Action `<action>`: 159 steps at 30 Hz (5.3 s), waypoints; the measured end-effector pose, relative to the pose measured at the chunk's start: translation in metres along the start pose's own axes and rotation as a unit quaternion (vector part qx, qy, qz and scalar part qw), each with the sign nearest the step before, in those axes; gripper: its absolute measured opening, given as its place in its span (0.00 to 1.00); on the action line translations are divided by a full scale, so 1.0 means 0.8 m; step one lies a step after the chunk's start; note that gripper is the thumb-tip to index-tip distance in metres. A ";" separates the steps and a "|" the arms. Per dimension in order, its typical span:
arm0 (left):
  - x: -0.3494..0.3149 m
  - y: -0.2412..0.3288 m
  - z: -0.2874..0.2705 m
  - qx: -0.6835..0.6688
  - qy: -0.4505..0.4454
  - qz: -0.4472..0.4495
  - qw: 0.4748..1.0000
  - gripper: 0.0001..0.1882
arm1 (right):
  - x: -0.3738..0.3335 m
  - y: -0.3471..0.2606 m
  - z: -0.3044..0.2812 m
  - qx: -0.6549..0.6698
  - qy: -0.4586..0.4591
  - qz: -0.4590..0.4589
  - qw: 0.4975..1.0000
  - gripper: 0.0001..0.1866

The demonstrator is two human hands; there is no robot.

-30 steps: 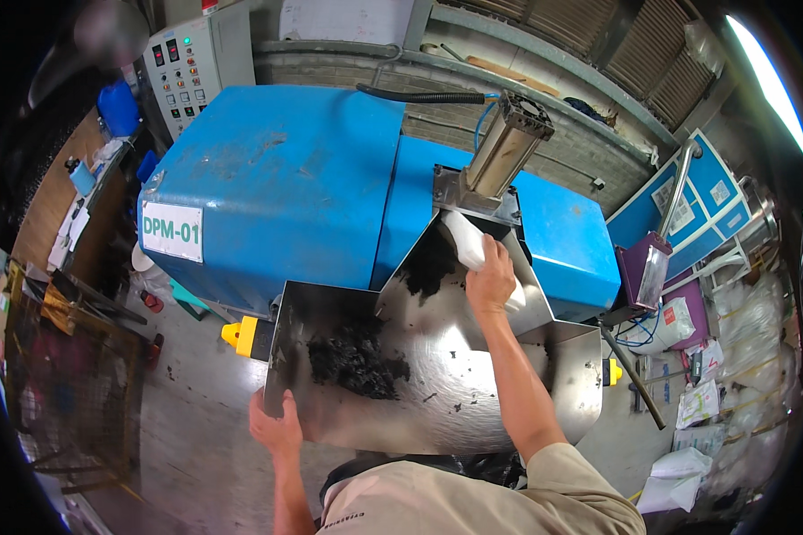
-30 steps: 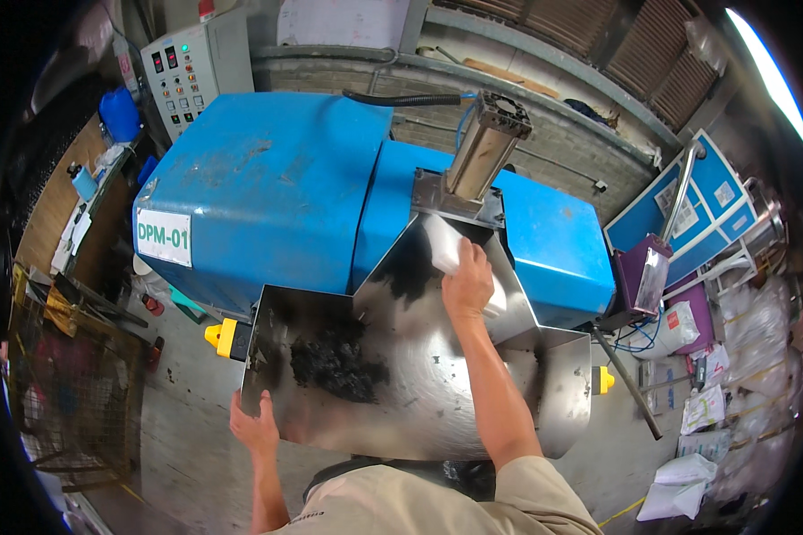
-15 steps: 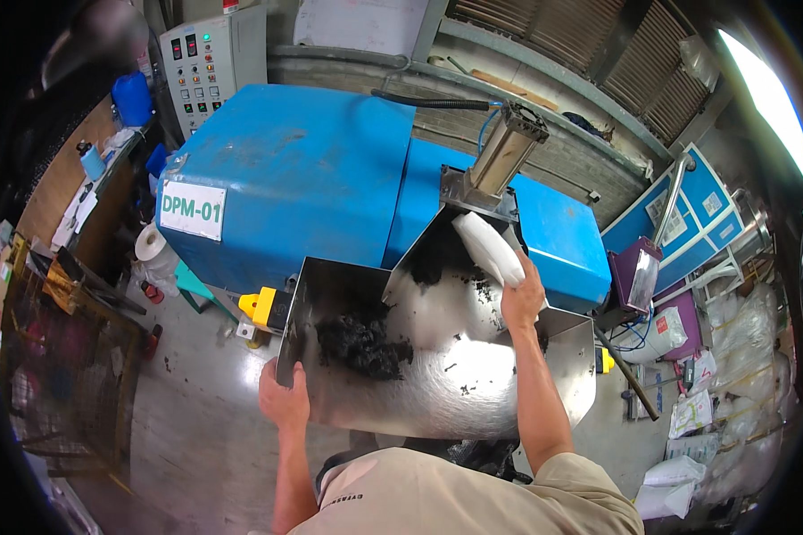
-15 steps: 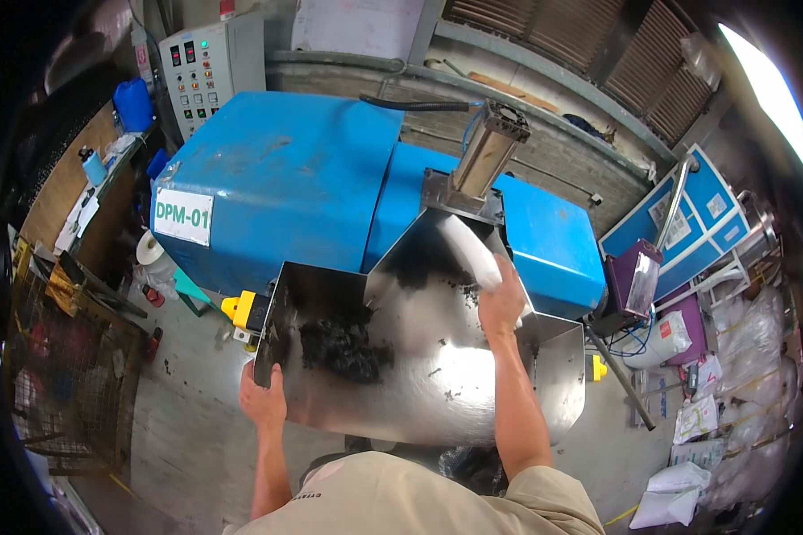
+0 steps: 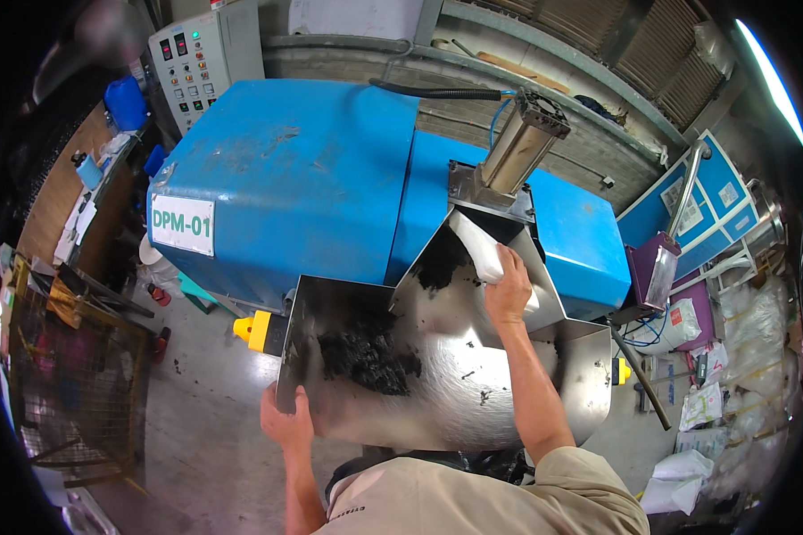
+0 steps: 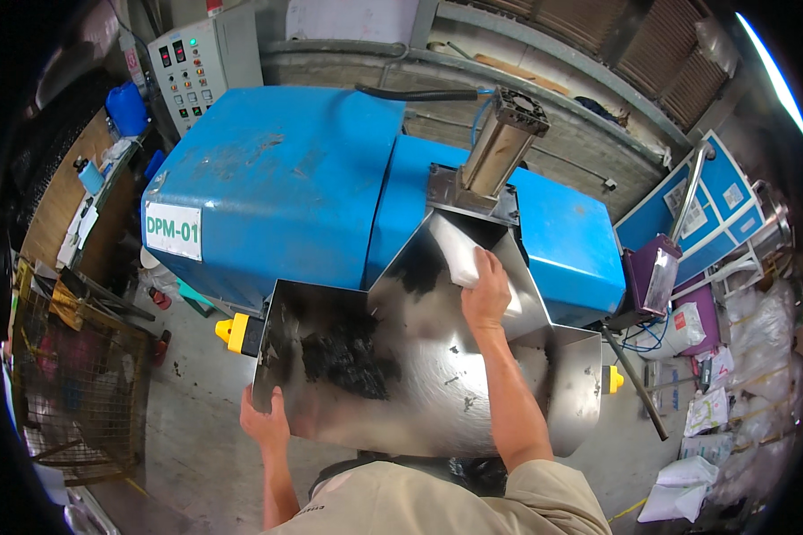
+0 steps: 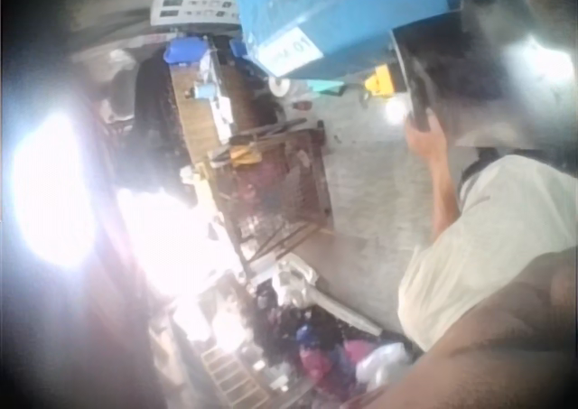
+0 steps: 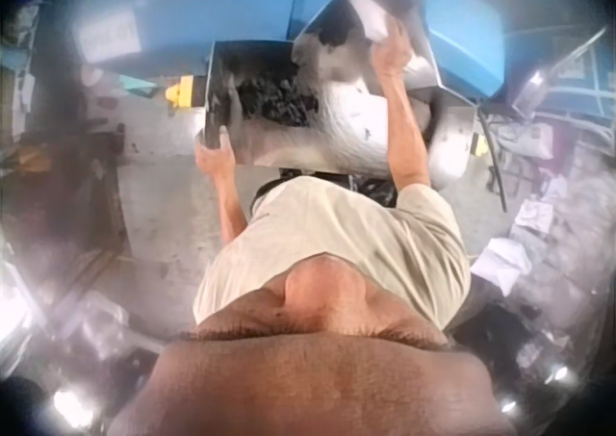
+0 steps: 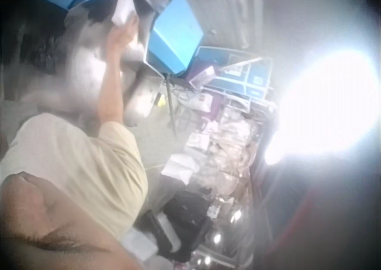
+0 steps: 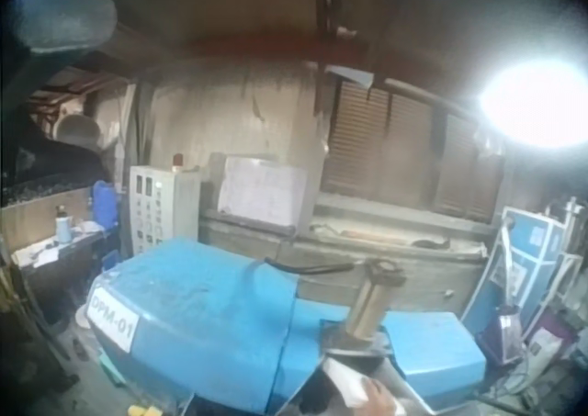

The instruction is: The person feeds white rectangular blocks into a blue industrial machine labeled DPM-01. They repeatedly pick up blocks from the machine's surface and drop them into the hopper, which contains a dark, shredded material. The person uses both hands to handle the blocks and occasionally adjusts the material inside the hopper.

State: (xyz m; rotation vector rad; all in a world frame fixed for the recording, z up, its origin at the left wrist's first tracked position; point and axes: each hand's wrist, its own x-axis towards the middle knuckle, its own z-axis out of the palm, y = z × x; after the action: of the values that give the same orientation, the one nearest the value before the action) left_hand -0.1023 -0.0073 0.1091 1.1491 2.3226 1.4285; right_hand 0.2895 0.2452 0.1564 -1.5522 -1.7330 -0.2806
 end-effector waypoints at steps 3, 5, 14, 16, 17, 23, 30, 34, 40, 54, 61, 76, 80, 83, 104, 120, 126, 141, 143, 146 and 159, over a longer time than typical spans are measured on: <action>-0.002 0.000 -0.003 -0.026 -0.011 -0.013 0.999 0.20 | -0.002 0.009 0.019 -0.007 -0.004 -0.002 1.000 0.38; -0.003 0.001 -0.004 -0.012 -0.010 -0.014 1.000 0.21 | -0.001 0.014 0.031 -0.012 -0.006 -0.006 1.000 0.38; 0.007 0.012 -0.007 0.041 -0.051 -0.018 0.998 0.26 | -0.022 -0.013 -0.012 0.091 0.007 0.090 0.992 0.33; 0.002 -0.004 -0.002 0.047 -0.019 0.000 0.999 0.27 | -0.039 -0.016 -0.064 0.147 0.017 0.150 0.978 0.31; 0.003 0.001 0.000 0.053 -0.008 0.001 0.999 0.27 | -0.053 -0.020 -0.094 0.093 0.020 0.152 0.984 0.29; -0.001 -0.019 0.010 0.041 0.003 0.009 0.999 0.27 | -0.162 0.019 -0.206 0.229 0.087 0.305 0.920 0.25; 0.002 -0.022 0.007 0.044 -0.010 0.002 0.999 0.26 | -0.237 0.017 -0.263 0.286 0.136 0.390 0.865 0.27; 0.001 -0.005 0.001 0.049 -0.008 0.008 0.999 0.25 | -0.247 0.018 -0.285 0.288 0.146 0.389 0.863 0.27; 0.002 -0.003 -0.004 0.060 -0.022 0.001 0.998 0.26 | -0.238 0.013 -0.296 0.324 0.166 0.392 0.845 0.27; 0.001 -0.011 0.000 0.065 -0.015 0.004 0.998 0.26 | -0.221 0.003 -0.270 0.359 0.140 0.421 0.821 0.28; 0.001 -0.011 0.003 0.080 -0.001 0.003 0.997 0.25 | -0.212 -0.006 -0.262 0.330 0.121 0.436 0.828 0.27; 0.000 -0.020 0.011 0.079 0.020 -0.001 0.997 0.22 | -0.199 -0.011 -0.248 0.343 0.088 0.433 0.829 0.28; 0.001 -0.014 0.009 0.086 0.018 -0.004 0.996 0.21 | -0.205 -0.005 -0.247 0.347 0.090 0.430 0.829 0.29; 0.001 -0.014 0.009 0.088 0.014 -0.004 0.996 0.21 | -0.207 -0.005 -0.248 0.348 0.101 0.426 0.829 0.28; 0.000 -0.008 0.003 0.072 0.008 0.002 0.997 0.21 | -0.203 -0.010 -0.253 0.326 0.087 0.425 0.840 0.29; 0.000 -0.008 0.004 0.083 0.016 0.004 0.996 0.21 | -0.205 -0.003 -0.238 0.342 0.084 0.407 0.843 0.28; 0.001 -0.010 0.008 0.080 0.017 0.003 0.997 0.20 | -0.206 0.001 -0.233 0.317 0.095 0.382 0.863 0.28; -0.001 -0.017 0.012 0.084 0.030 -0.009 0.996 0.19 | -0.188 0.008 -0.182 0.233 0.062 0.326 0.914 0.26; -0.001 -0.020 0.013 0.082 0.033 -0.005 0.996 0.19 | -0.178 0.005 -0.167 0.236 0.060 0.300 0.922 0.26; 0.000 -0.019 0.013 0.068 0.032 -0.001 0.997 0.17 | -0.165 0.010 -0.134 0.241 0.056 0.265 0.932 0.26; 0.001 -0.001 0.012 0.070 0.041 -0.035 0.996 0.17 | -0.043 0.005 -0.034 0.074 0.002 0.058 0.996 0.31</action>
State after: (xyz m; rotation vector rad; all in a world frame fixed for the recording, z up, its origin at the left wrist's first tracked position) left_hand -0.0986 -0.0004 0.1037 1.0511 2.5295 1.3319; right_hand 0.3026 0.2035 0.1508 -1.5348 -1.6147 -0.0944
